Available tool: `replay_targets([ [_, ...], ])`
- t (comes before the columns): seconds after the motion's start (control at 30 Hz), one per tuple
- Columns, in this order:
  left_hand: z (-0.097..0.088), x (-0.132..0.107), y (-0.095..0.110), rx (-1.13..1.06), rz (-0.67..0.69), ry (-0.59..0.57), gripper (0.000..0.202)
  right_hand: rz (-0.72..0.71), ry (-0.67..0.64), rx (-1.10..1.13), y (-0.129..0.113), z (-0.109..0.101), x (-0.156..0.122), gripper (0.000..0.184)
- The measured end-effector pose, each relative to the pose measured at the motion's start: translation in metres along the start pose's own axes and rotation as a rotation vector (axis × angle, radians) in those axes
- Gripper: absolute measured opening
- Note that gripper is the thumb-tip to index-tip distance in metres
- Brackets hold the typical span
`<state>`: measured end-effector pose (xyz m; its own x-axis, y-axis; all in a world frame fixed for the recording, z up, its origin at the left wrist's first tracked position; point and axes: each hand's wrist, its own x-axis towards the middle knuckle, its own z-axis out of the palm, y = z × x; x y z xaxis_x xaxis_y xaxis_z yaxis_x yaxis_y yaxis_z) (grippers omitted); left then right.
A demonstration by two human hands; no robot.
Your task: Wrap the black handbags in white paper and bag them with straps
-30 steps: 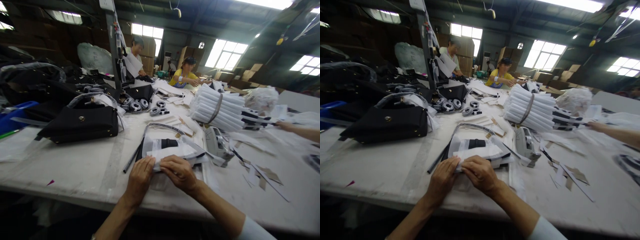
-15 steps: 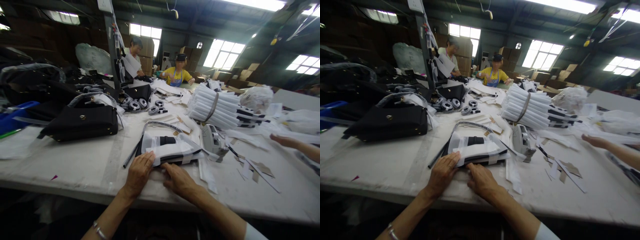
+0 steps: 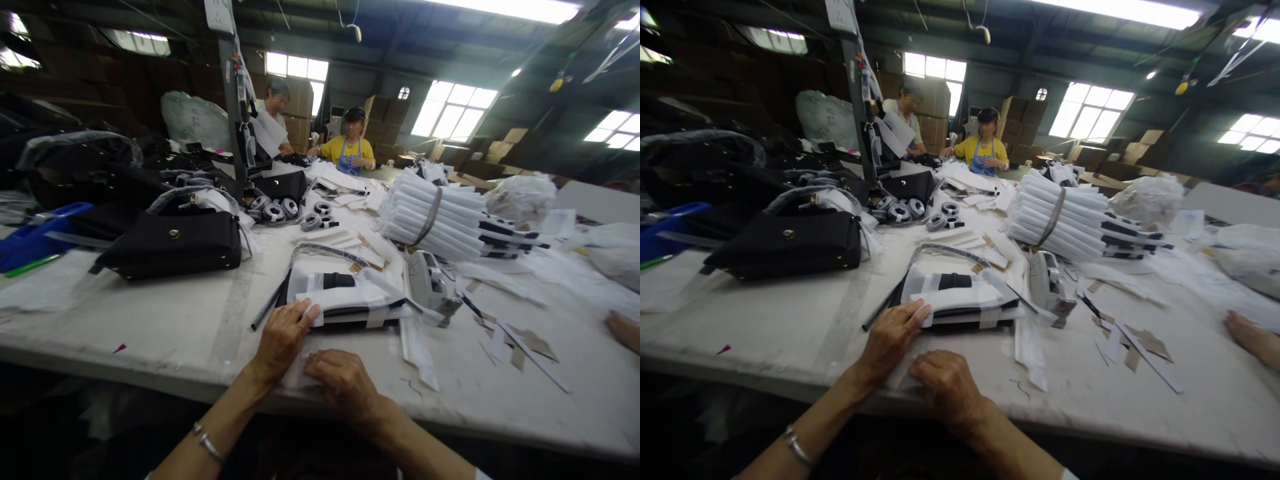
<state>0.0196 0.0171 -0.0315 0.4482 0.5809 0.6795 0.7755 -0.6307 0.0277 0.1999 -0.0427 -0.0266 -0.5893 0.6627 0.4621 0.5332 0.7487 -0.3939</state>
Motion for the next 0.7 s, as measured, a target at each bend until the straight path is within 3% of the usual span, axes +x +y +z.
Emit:
replay_targets([
  [0.13, 0.006, -0.002, -0.004, -0.003, 0.029, 0.007, 0.035, 0.034, 0.028, 0.032, -0.006, 0.008, -0.008, 0.027],
  [0.27, 0.007, -0.004, -0.004, -0.004, 0.055, 0.009, 0.037, -0.026, -0.016, -0.003, -0.008, -0.005, 0.000, 0.022],
  [0.5, -0.002, -0.007, 0.001, -0.044, 0.047, -0.008, 0.037, -0.218, 0.206, -0.004, 0.000, -0.038, 0.045, 0.016],
  [0.57, -0.008, -0.005, 0.001, -0.128, -0.008, -0.070, 0.040, -0.217, 0.225, 0.011, 0.006, -0.040, 0.048, 0.016],
  [0.7, -0.021, 0.002, -0.002, -0.333, -0.140, -0.259, 0.039, -0.068, 0.221, -0.015, 0.016, -0.035, 0.044, 0.015],
])
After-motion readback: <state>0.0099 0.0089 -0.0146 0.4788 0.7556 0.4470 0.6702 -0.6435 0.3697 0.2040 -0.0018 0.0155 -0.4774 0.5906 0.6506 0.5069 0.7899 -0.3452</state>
